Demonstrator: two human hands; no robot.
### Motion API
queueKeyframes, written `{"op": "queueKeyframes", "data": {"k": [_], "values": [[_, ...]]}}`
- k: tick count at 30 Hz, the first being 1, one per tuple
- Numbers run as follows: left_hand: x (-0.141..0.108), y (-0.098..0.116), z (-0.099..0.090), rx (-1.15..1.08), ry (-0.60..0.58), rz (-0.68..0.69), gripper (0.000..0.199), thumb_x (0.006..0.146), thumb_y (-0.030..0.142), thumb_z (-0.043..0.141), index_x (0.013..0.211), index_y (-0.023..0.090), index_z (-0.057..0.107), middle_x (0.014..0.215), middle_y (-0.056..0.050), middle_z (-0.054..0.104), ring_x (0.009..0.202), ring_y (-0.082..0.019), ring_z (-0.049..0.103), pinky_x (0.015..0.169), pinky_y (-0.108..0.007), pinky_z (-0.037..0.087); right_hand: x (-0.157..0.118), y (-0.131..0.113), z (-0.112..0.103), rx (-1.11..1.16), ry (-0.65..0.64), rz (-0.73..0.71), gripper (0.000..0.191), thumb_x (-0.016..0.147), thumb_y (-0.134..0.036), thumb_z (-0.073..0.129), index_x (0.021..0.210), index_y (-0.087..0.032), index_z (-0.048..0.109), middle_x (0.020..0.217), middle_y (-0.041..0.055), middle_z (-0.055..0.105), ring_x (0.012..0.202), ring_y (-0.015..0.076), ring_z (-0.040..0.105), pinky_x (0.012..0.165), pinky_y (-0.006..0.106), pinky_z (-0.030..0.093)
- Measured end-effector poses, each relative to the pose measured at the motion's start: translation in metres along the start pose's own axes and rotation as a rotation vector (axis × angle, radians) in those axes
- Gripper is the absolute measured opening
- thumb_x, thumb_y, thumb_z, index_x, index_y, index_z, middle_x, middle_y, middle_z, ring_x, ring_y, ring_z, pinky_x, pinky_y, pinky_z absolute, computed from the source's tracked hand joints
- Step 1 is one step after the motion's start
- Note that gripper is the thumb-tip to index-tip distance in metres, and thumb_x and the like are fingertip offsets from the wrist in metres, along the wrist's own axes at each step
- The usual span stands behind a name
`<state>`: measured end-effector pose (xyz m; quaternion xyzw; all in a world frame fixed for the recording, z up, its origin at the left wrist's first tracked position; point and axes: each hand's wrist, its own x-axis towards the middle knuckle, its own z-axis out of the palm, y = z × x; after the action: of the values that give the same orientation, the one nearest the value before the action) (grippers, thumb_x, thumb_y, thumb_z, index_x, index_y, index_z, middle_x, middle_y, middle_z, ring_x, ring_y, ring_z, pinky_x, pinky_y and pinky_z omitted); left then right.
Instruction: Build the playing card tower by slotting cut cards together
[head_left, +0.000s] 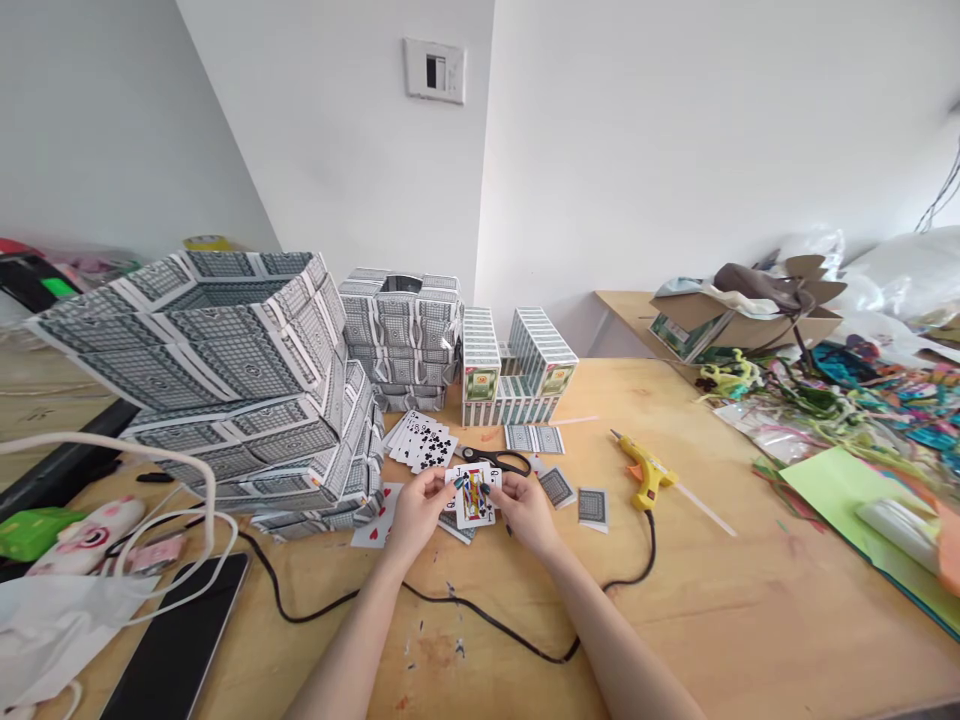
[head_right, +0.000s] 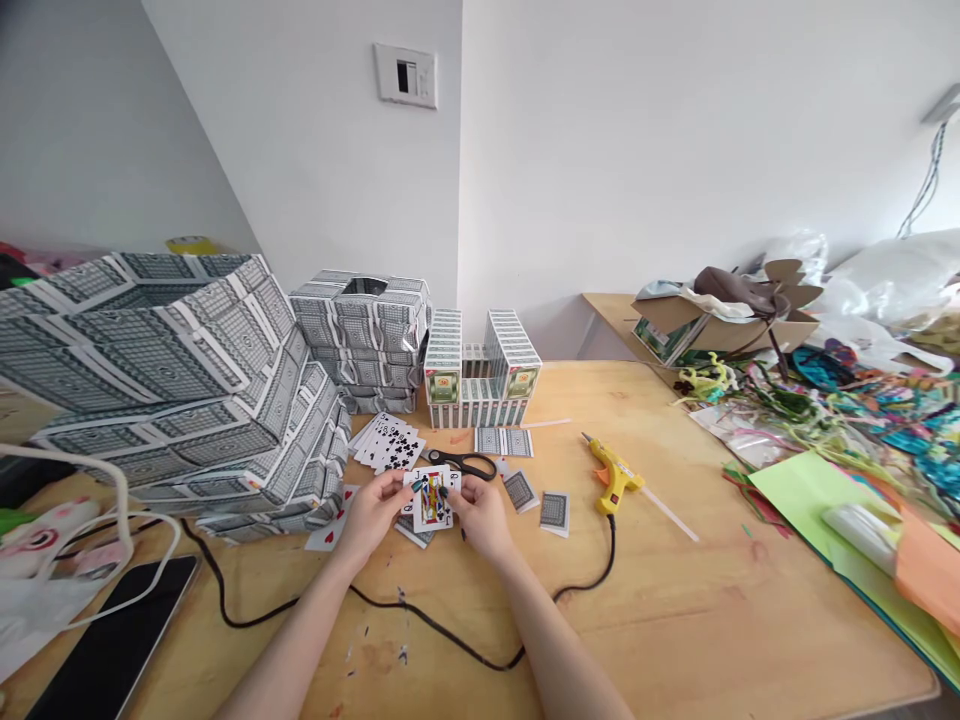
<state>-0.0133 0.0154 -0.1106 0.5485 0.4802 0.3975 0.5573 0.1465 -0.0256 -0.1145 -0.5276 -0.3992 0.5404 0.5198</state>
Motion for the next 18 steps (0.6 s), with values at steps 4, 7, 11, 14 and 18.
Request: {"op": "queueKeyframes", "data": {"k": [4,7,11,14,18], "values": [[-0.0007,-0.0007,-0.0011,0.028,0.019,0.012,0.021,0.065,0.034,0.059,0.073,0.015,0.059,0.066,-0.001,0.064,0.059,-0.014,0.058,0.053,-0.022,0.043,0.0002,0.0009,-0.0002,0.022,-0.013,0.001,0.037,0.062,-0.048,0.065,0.078,-0.015,0.057,0.069,0.0034,0.065,0.056,0.0149,0.057,0.047,0.022,0.039],[-0.0020,0.0029,-0.0005,0.033,0.006,-0.003,0.021,0.066,0.036,0.057,0.069,0.015,0.058,0.064,-0.001,0.063,0.057,-0.014,0.056,0.050,-0.021,0.041,0.0004,0.0014,-0.0006,0.017,-0.011,-0.002,0.037,0.062,-0.048,0.064,0.078,-0.015,0.058,0.068,0.0030,0.065,0.055,0.0142,0.056,0.044,0.021,0.037],[-0.0027,0.0071,0.0006,0.079,0.019,-0.007,0.023,0.066,0.039,0.056,0.065,0.015,0.057,0.060,0.000,0.060,0.055,-0.014,0.054,0.049,-0.021,0.039,0.0004,0.0007,-0.0007,-0.001,0.000,0.007,0.038,0.062,-0.049,0.063,0.077,-0.015,0.058,0.066,0.0027,0.065,0.052,0.0135,0.056,0.042,0.021,0.037],[-0.0021,0.0066,0.0008,0.098,0.020,-0.010,0.025,0.067,0.039,0.054,0.065,0.015,0.057,0.058,0.001,0.058,0.054,-0.013,0.053,0.049,-0.021,0.039,0.0002,-0.0005,-0.0003,-0.010,0.000,0.014,0.041,0.062,-0.052,0.063,0.078,-0.015,0.058,0.068,0.0034,0.066,0.056,0.0158,0.059,0.045,0.022,0.041],[-0.0012,0.0026,0.0005,0.095,0.020,-0.010,0.026,0.067,0.040,0.056,0.069,0.014,0.058,0.062,-0.001,0.059,0.056,-0.014,0.053,0.052,-0.023,0.042,-0.0004,-0.0018,0.0003,0.029,-0.031,0.008,0.041,0.059,-0.051,0.066,0.078,-0.016,0.057,0.075,0.0058,0.068,0.067,0.0207,0.063,0.058,0.028,0.048]]}}
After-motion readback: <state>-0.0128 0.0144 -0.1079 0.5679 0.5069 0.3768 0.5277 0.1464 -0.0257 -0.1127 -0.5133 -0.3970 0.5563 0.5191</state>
